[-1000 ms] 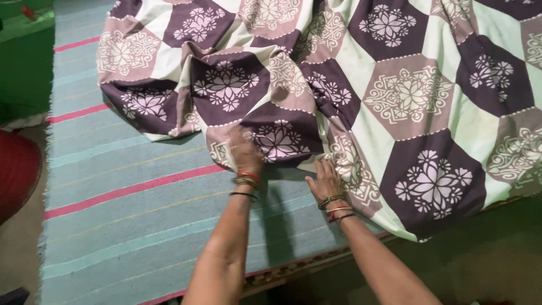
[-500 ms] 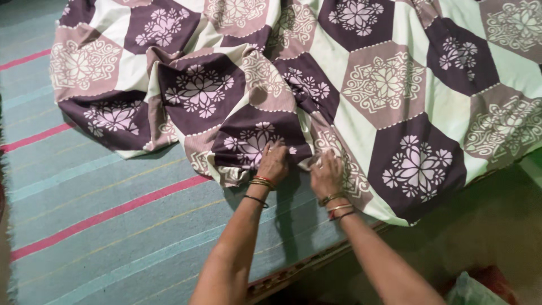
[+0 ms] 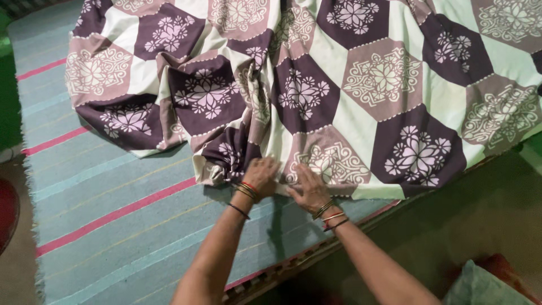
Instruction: The person spreads a patterned bedsheet over a mattress on a bed frame. They smooth the fabric with both hands, pull the edges over the sides, and adjust the corners to lay flat across the surface.
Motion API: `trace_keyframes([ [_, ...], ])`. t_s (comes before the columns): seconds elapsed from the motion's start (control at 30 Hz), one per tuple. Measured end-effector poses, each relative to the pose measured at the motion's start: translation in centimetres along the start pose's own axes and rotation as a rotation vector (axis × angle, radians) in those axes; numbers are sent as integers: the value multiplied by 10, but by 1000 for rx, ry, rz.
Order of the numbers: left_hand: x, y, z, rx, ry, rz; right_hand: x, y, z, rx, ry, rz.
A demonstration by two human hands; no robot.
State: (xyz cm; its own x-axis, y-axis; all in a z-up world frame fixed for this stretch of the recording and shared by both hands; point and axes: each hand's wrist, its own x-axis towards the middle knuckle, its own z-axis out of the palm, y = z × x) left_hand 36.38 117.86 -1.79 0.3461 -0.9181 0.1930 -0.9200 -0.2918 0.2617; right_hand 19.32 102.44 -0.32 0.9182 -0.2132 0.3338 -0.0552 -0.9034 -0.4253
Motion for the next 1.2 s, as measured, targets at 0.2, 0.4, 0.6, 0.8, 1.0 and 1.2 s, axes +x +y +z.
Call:
trace_keyframes([
  [0.2, -9, 58, 36, -66, -87, 113, -49, 45, -5, -130, 10, -11],
  [0.4, -28, 73, 54, 144, 134, 68, -101, 95, 3, -408, -34, 65],
  [0.6, -72, 97, 30, 117, 132, 94, -143, 73, -26, -364, 18, -51],
  [0.8, -118, 112, 40, 281, 174, 26, -163, 60, -16, -422, 22, 69],
  [1.0, -165, 140, 38, 204, 53, 43, -207, 68, -3, -434, -110, 223],
  [1.2, -191, 160, 45, 120, -70, 119, -226, 18, 4, -608, 96, 234],
])
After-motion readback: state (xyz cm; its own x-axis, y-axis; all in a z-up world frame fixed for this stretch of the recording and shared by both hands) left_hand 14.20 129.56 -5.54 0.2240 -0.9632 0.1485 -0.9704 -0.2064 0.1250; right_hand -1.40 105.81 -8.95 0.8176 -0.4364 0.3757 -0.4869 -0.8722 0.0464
